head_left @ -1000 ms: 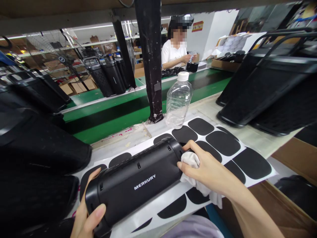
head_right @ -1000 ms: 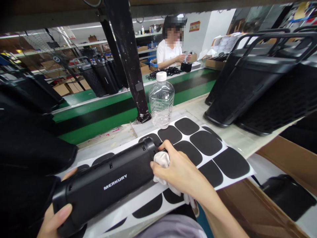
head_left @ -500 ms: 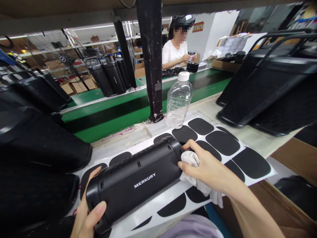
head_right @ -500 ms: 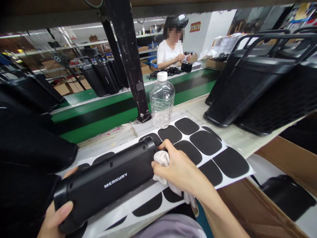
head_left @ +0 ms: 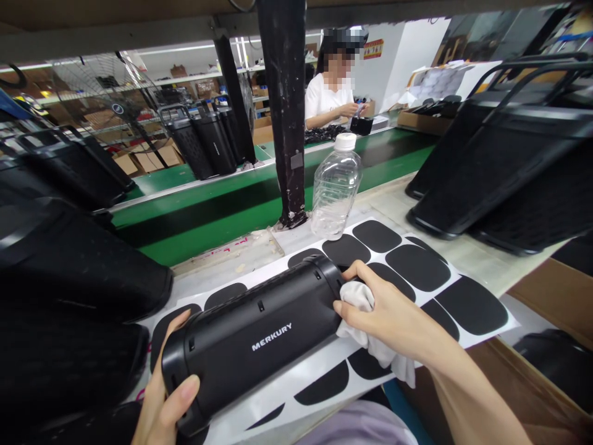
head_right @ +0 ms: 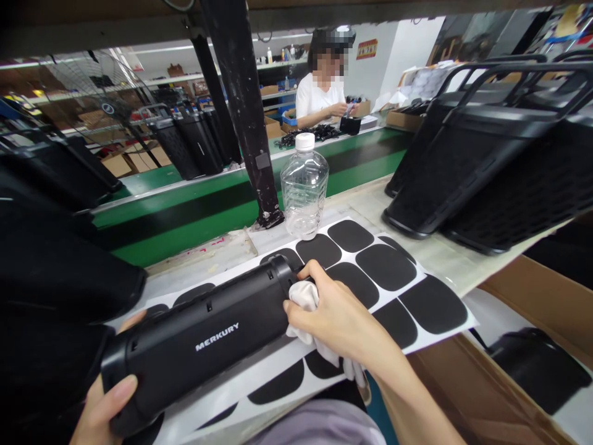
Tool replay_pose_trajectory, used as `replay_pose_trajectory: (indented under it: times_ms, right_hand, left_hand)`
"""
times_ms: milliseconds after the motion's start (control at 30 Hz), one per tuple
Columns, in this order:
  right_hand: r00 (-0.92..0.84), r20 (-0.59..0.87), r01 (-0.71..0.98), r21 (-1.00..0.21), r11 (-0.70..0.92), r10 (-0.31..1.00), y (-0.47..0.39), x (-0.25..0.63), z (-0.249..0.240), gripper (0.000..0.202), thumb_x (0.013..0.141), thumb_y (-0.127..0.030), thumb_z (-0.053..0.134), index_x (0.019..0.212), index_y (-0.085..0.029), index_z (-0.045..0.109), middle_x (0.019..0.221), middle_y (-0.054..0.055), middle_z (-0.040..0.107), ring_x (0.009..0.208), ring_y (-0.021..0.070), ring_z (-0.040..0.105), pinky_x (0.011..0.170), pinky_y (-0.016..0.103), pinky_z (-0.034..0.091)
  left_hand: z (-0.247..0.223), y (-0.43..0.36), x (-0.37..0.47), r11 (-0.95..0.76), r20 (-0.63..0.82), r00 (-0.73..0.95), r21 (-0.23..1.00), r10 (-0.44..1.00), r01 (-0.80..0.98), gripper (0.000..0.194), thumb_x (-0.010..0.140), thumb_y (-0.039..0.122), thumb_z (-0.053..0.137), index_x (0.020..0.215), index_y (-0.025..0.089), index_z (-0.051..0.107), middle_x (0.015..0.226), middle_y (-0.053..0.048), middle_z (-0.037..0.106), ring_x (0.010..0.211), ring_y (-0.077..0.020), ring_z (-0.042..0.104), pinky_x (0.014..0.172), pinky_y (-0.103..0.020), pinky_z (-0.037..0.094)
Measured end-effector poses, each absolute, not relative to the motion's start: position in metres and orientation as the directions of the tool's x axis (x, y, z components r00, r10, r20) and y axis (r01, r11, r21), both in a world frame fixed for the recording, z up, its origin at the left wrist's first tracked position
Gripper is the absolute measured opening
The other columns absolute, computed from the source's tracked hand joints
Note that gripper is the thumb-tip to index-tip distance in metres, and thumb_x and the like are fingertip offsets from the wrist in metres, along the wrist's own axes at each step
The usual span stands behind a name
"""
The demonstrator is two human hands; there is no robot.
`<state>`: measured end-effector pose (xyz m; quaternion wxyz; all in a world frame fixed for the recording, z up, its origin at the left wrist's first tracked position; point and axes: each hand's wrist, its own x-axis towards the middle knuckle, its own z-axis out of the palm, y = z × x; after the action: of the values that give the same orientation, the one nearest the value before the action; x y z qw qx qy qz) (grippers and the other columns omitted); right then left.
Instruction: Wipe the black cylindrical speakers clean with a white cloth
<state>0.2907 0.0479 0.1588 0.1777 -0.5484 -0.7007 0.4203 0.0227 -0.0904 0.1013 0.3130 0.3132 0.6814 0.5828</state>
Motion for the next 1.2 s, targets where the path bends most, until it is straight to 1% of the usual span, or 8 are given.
replay_pose_trajectory:
  times_ms: [167,433,667,833,933,1000,1100,1200]
  right_hand:
    - [-0.331,-0.230,0.625,-0.780,0.031,0.915,0.048,0.290,0.158,0.022,0.076,-0.032,0.056,0.093,-0.026,0.045,0.058,-0.010,0.052,0.057,0.0123,0.049,0.056,0.023,0.035]
    - [-0.334,-0.219,0.617,-0.786,0.037,0.917,0.047,0.291,0.159,0.023,0.077,-0.036,0.057,0.094,-0.025,0.045,0.056,-0.010,0.051,0.055,0.0124,0.048,0.054,0.023,0.034]
    - [-0.331,-0.221,0.630,-0.776,0.040,0.918,0.047,0.291,0.161,0.023,0.076,-0.036,0.057,0.094,-0.025,0.047,0.056,-0.009,0.053,0.054,0.0129,0.048,0.053,0.024,0.034]
    - [-0.335,-0.157,0.640,-0.761,0.102,0.929,0.051,0.292,0.154,0.027,0.078,-0.044,0.058,0.093,-0.024,0.048,0.057,-0.007,0.055,0.056,0.0148,0.053,0.054,0.025,0.037]
    - [-0.343,-0.150,0.635,-0.764,0.112,0.927,0.062,0.291,0.146,0.033,0.080,-0.051,0.059,0.097,-0.024,0.048,0.059,-0.007,0.058,0.057,0.0158,0.056,0.054,0.026,0.039]
    - [-0.350,-0.165,0.625,-0.775,0.098,0.922,0.071,0.290,0.140,0.040,0.080,-0.055,0.059,0.103,-0.025,0.049,0.064,-0.005,0.062,0.061,0.0177,0.059,0.057,0.027,0.043]
    - [-0.397,-0.183,0.630,-0.767,0.122,0.899,0.080,0.295,0.132,0.050,0.078,-0.056,0.064,0.115,-0.024,0.053,0.086,0.002,0.072,0.079,0.0231,0.068,0.071,0.033,0.050]
    - [-0.339,-0.093,0.663,-0.730,0.168,0.936,0.080,0.314,0.125,0.039,0.087,-0.050,0.054,0.114,-0.023,0.063,0.093,0.006,0.074,0.085,0.0242,0.070,0.078,0.036,0.051]
  left_hand:
    - [0.100,-0.090,0.022,0.111,-0.054,-0.599,0.992,0.799,0.059,0.078,0.070,0.056,0.070,0.140,0.030,0.049,0.143,-0.001,0.055,0.140,-0.0377,0.039,0.124,-0.052,0.014]
    - [0.098,-0.092,0.020,0.111,-0.057,-0.592,0.992,0.804,0.054,0.074,0.072,0.053,0.069,0.140,0.031,0.048,0.144,0.000,0.053,0.142,-0.0360,0.036,0.124,-0.050,0.012]
    - [0.099,-0.090,0.021,0.121,-0.056,-0.598,0.990,0.800,0.069,0.077,0.071,0.054,0.068,0.141,0.028,0.047,0.142,-0.002,0.055,0.140,-0.0359,0.039,0.124,-0.050,0.015]
    - [0.094,-0.088,0.016,0.083,-0.020,-0.598,0.994,0.801,0.077,0.079,0.069,0.057,0.069,0.138,0.025,0.049,0.141,-0.006,0.056,0.135,-0.0377,0.046,0.121,-0.051,0.023]
    - [0.090,-0.088,0.014,0.027,0.096,-0.574,0.979,0.813,0.201,0.078,0.071,0.056,0.069,0.138,0.024,0.048,0.143,-0.008,0.053,0.138,-0.0385,0.043,0.121,-0.053,0.021]
    - [0.086,-0.090,0.015,0.011,0.196,-0.549,0.937,0.813,0.350,0.083,0.069,0.049,0.074,0.142,0.023,0.043,0.145,-0.011,0.050,0.139,-0.0381,0.041,0.121,-0.053,0.021]
    - [0.083,-0.094,0.020,0.030,0.255,-0.482,0.861,0.838,0.509,0.098,0.066,0.030,0.076,0.151,0.024,0.027,0.154,-0.013,0.038,0.145,-0.0356,0.034,0.122,-0.055,0.018]
    - [0.081,-0.099,0.026,0.009,0.253,-0.402,0.837,0.880,0.547,0.112,0.064,0.018,0.075,0.155,0.027,0.010,0.162,-0.012,0.023,0.150,-0.0328,0.024,0.123,-0.054,0.016]
